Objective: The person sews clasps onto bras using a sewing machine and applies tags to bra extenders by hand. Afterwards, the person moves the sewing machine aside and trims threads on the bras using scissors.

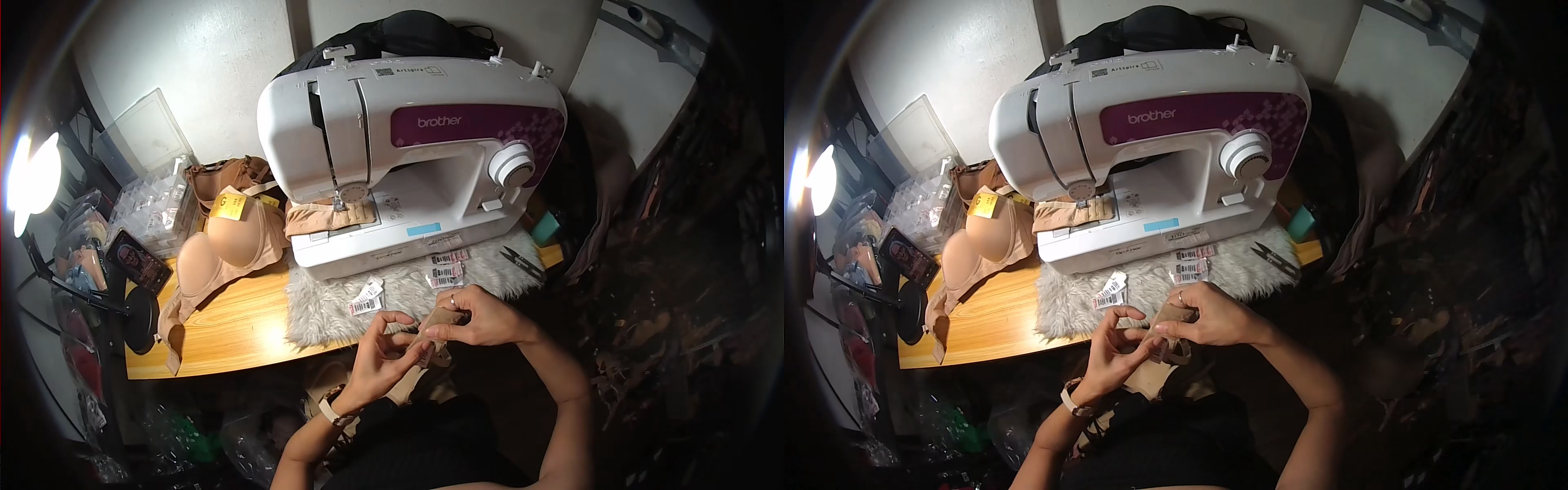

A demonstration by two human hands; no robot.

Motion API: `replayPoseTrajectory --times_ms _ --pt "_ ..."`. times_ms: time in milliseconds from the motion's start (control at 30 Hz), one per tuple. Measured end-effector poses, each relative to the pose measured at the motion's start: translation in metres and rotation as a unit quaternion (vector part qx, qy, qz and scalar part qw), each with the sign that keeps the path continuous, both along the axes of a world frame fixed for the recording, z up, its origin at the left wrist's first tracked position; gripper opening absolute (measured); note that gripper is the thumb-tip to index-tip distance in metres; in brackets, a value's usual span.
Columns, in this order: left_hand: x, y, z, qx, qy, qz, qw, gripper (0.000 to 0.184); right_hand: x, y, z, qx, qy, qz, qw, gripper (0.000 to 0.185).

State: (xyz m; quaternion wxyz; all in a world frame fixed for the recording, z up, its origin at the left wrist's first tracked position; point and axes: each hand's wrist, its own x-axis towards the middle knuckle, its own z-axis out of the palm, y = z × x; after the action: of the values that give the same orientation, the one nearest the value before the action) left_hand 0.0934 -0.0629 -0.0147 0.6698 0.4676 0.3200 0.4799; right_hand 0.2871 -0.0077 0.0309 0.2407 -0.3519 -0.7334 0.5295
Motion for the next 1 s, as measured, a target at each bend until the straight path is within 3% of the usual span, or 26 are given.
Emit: replayPoseTrajectory --times_ms 233,333,400,433,500,567,633,700,767,833,867,900,933,967,1000 --pt "-0.010 0.013 0.007 0.000 0.038 -0.064 0.997 0.035 -0.002 -0.003 0.009 0.054 -0.023 0.018 0.998 0.018" --pt "-0.013 0.014 0.009 0.001 0.062 -0.093 0.994 0.046 -0.001 -0.009 0.011 0.052 -0.061 -0.012 0.997 0.015" --pt "-0.016 0.012 0.017 0.083 0.111 -0.138 0.981 0.056 0.001 -0.010 0.017 0.042 -0.089 -0.021 0.995 0.014" --pt "-0.020 0.012 0.016 0.085 0.110 -0.135 0.981 0.056 0.001 -0.015 0.031 0.047 -0.048 -0.039 0.997 0.012" --pt "-0.037 0.012 0.006 0.242 0.283 -0.203 0.906 0.063 0.011 -0.020 0.058 0.083 -0.029 -0.067 0.994 0.011" --pt "-0.065 0.005 -0.030 0.232 0.381 -0.202 0.872 0.048 0.029 -0.027 0.091 0.131 0.023 -0.103 0.986 0.008" --pt "-0.100 -0.004 -0.029 0.055 0.482 -0.297 0.822 0.045 0.049 -0.029 0.095 0.132 0.124 -0.193 0.964 0.011" --pt "-0.138 -0.026 -0.024 0.027 0.405 -0.335 0.850 0.034 0.063 -0.017 0.095 0.132 0.134 -0.225 0.956 0.015" --pt "-0.176 -0.044 0.017 -0.004 0.431 -0.304 0.849 0.033 0.065 0.003 0.077 0.083 0.127 -0.196 0.969 0.016" --pt "-0.222 -0.050 0.061 0.088 0.452 -0.229 0.858 0.042 0.057 0.024 0.056 0.067 0.135 -0.169 0.974 0.015" --pt "-0.237 -0.058 0.087 0.066 0.502 -0.111 0.855 0.049 0.047 0.032 0.054 0.055 0.138 -0.139 0.979 0.014" --pt "-0.246 -0.068 0.093 0.066 0.520 0.056 0.849 0.036 0.033 0.040 0.053 0.045 0.143 -0.110 0.983 0.013" --pt "-0.226 -0.058 0.131 0.113 0.649 0.177 0.731 0.022 0.016 0.045 0.050 0.106 0.124 -0.100 0.981 0.012" --pt "-0.233 -0.048 0.129 0.220 0.716 0.316 0.582 0.019 -0.004 0.051 0.048 0.168 0.105 -0.091 0.976 0.012" --pt "-0.229 -0.035 0.143 0.233 0.687 0.419 0.546 0.013 -0.024 0.058 0.047 0.318 0.071 -0.071 0.943 0.012"
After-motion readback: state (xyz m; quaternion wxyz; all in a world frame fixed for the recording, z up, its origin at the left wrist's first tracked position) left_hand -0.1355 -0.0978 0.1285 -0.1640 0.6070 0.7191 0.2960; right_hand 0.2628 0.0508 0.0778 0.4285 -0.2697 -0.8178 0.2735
